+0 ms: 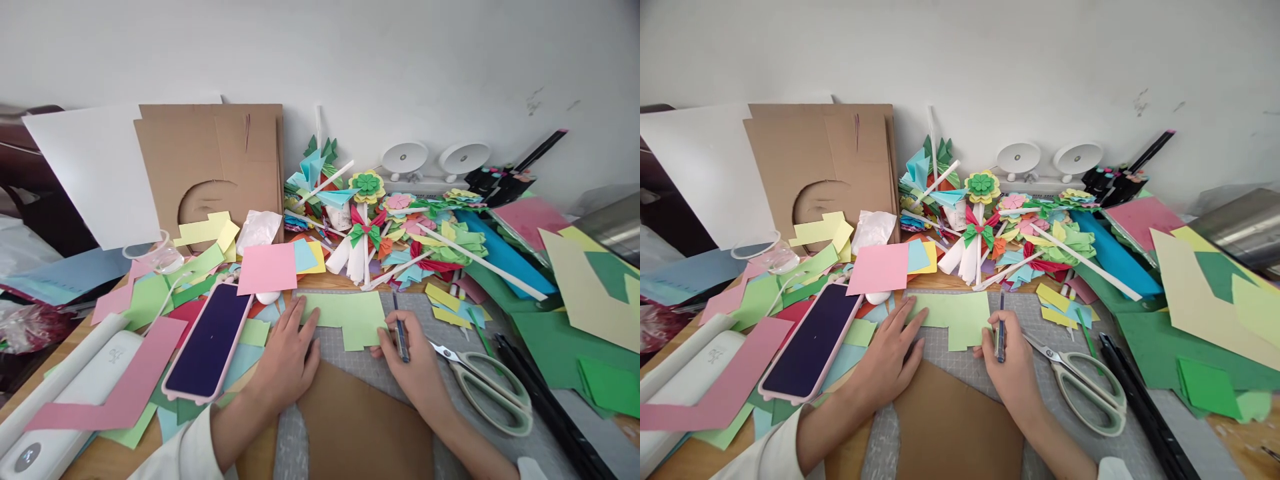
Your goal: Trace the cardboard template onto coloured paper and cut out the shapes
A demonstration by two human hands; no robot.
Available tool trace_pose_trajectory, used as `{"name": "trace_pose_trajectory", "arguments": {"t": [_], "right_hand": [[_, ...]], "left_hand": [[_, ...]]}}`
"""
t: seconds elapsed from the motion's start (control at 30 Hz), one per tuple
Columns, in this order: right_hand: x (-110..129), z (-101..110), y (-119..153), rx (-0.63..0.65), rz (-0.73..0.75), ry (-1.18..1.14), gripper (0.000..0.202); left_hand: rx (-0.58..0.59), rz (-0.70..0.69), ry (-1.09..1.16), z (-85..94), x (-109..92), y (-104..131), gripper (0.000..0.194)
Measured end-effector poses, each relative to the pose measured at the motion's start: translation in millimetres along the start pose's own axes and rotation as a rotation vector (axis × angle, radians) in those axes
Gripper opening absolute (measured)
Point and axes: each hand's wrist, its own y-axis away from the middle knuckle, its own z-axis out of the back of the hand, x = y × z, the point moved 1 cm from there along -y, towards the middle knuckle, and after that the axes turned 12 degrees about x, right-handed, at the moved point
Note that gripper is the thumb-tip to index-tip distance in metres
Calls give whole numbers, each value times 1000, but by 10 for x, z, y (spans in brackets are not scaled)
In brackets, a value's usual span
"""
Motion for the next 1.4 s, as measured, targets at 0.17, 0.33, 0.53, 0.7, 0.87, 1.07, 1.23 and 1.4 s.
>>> {"name": "trace_pose_trajectory", "arguments": {"t": [0.17, 0.33, 0.53, 0.7, 0.87, 1.07, 1.23, 1.4], "right_hand": [[-37, -13, -5, -6, -10, -7, 22], [38, 217, 2, 29, 62, 70, 24], [393, 719, -1, -6, 160, -234, 33], [702, 700, -249, 334, 169, -537, 38], [858, 209, -561, 388, 205, -443, 30], [719, -309, -958, 398, 150, -339, 40], [476, -478, -1093, 283, 166, -205, 36], [392, -522, -1128, 114, 208, -53, 33]], "left_hand": [[-12, -11, 7, -14, 0, 17, 46], [-25, -16, 17, 1, -11, 20, 46], [-26, -19, 20, 8, -8, 18, 46], [-48, -36, 16, 2, -4, 24, 46], [-58, -50, -6, 15, -9, 19, 46], [-44, -41, -7, 8, -3, 11, 47], [-32, -23, 17, 6, -5, 14, 49], [-18, -18, 18, 10, -12, 16, 50]]}}
